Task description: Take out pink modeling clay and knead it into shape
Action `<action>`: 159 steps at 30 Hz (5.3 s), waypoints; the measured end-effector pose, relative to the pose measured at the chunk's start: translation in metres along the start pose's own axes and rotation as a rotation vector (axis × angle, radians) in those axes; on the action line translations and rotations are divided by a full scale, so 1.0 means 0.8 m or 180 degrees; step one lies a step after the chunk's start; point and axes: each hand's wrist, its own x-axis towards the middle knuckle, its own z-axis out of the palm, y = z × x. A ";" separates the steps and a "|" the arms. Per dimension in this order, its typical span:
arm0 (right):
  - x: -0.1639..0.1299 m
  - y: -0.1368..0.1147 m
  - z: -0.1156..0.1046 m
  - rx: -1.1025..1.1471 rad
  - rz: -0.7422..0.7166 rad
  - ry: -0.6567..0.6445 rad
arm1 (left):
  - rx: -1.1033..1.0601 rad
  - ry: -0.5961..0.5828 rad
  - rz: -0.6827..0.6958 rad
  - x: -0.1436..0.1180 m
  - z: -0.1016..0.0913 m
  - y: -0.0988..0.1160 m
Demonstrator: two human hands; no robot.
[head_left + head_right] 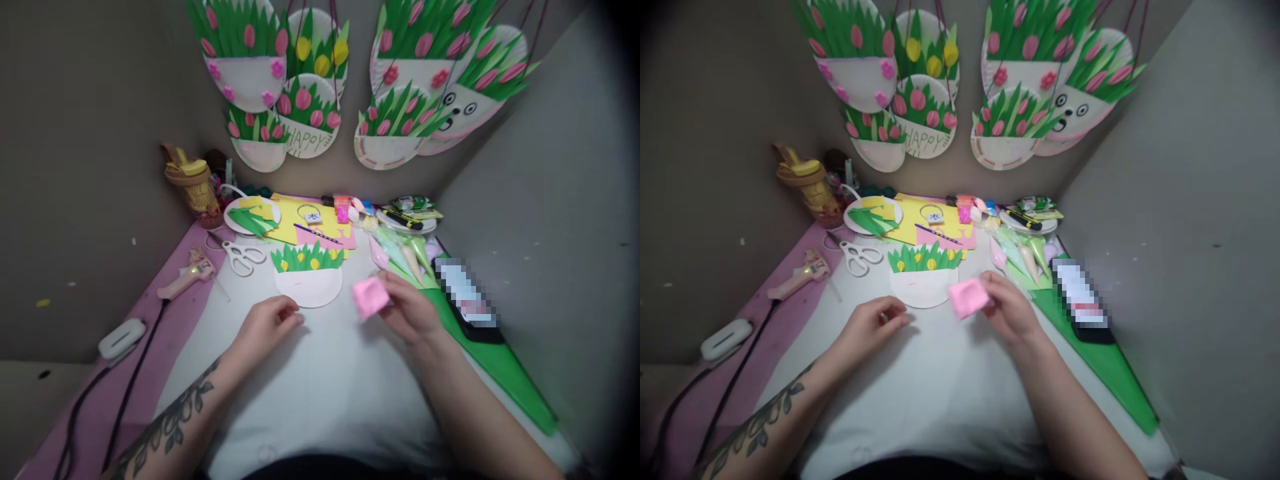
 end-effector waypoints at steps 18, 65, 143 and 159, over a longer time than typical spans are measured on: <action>0.055 0.039 0.006 0.0918 -0.0303 0.0394 | -0.2821 0.1146 -0.1479 0.043 -0.004 0.010; 0.001 0.043 0.029 -0.0956 -0.0183 -0.0294 | 0.1475 0.0261 0.1924 0.050 0.043 0.008; -0.013 0.050 0.041 -0.2730 -0.2323 -0.0441 | 0.0821 -0.0213 0.1119 0.042 0.034 0.025; 0.000 0.082 0.055 -0.4182 -0.2771 0.0266 | 0.0896 -0.0455 0.0494 0.034 0.052 0.038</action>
